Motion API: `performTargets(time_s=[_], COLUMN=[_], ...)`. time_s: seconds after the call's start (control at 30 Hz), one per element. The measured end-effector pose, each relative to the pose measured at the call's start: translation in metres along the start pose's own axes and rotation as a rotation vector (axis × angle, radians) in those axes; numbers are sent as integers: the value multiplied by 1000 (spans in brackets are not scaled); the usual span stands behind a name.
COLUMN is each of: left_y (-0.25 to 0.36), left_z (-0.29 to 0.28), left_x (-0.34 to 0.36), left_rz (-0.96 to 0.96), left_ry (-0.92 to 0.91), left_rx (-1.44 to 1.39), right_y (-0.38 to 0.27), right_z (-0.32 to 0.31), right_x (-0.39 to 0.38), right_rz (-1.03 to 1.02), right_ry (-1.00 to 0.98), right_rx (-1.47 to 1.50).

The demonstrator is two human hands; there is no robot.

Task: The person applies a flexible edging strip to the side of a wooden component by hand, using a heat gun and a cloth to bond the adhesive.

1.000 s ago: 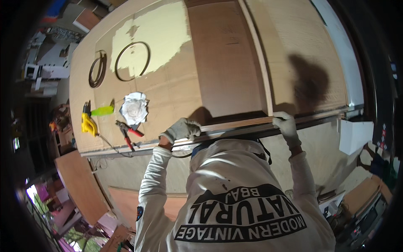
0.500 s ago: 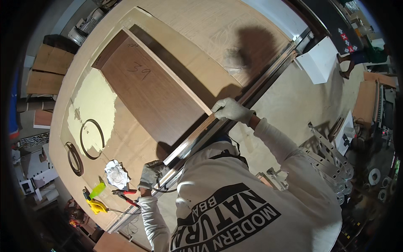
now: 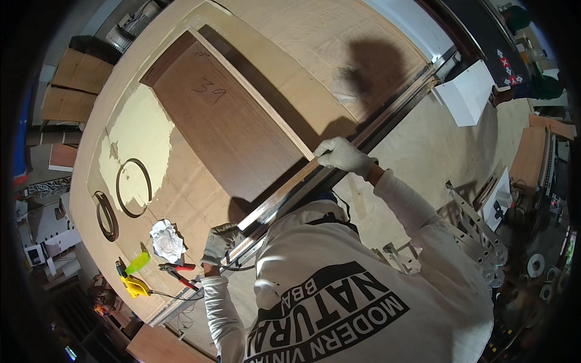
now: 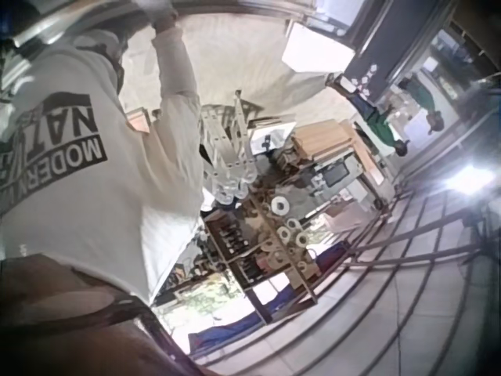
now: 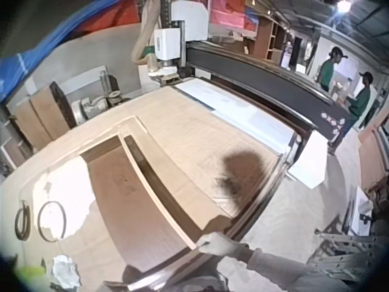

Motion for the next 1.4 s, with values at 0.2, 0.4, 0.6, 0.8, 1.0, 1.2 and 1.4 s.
performTargets(time_s=[0.2,0.4,0.6,0.8,1.0,1.2,1.4], left_y=[-3,-21,12,1,7,12,10], left_z=[2,-5,-13,-14,-10,-22,-24], left_x=[10,32,40,38,37,44,44], left_rz=[6,275,689,157,93,84,257], left_ry=[-14,-93,-189,-159,-94,-261,-230], left_rx=[4,191,362,-161,-259,-225,-182], right_y=[-2,-13,-10,-14,-14,-6,-12], right_z=[-2,-2,7,11,8,7,10], right_x=[1,4,4,3,2,6,2], right_rz=[13,-74,-77,-53,-45,-104,-52], right_ry=[-4,15,40,1,6,9,17], right_rx=[-35,-142,-108,-105,-130,-186,-155])
Point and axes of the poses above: each hand's wrist, its own x-axis towards the middle knuckle, its own z-axis out of the palm, y = z × x, the point moved 3 cm from there along x, towards the middle knuckle, and after that the axes turned 8 degrees about -x, right-handed, at the moved point
